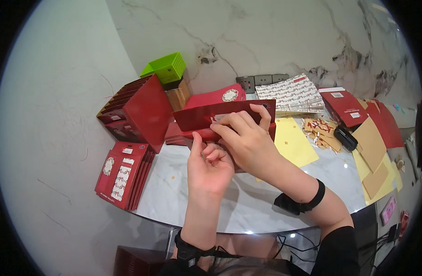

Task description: Organizing stationery cards and envelopes into a display package.

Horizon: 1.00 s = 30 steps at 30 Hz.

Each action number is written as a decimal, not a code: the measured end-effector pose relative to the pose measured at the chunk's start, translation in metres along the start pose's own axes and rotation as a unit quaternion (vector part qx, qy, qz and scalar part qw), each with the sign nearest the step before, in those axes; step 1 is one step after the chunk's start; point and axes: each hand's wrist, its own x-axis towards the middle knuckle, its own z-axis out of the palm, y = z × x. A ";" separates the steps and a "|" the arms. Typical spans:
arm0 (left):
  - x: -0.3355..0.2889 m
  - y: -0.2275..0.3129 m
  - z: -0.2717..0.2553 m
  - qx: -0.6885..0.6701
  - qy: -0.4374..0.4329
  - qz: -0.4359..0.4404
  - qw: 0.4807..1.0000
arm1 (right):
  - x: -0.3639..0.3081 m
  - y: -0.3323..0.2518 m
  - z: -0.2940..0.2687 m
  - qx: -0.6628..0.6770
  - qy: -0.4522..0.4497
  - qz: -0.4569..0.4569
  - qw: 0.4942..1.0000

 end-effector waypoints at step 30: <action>0.069 0.076 -0.006 0.688 -0.372 0.393 0.484 | 0.001 0.019 -0.004 -0.008 0.017 -0.019 1.000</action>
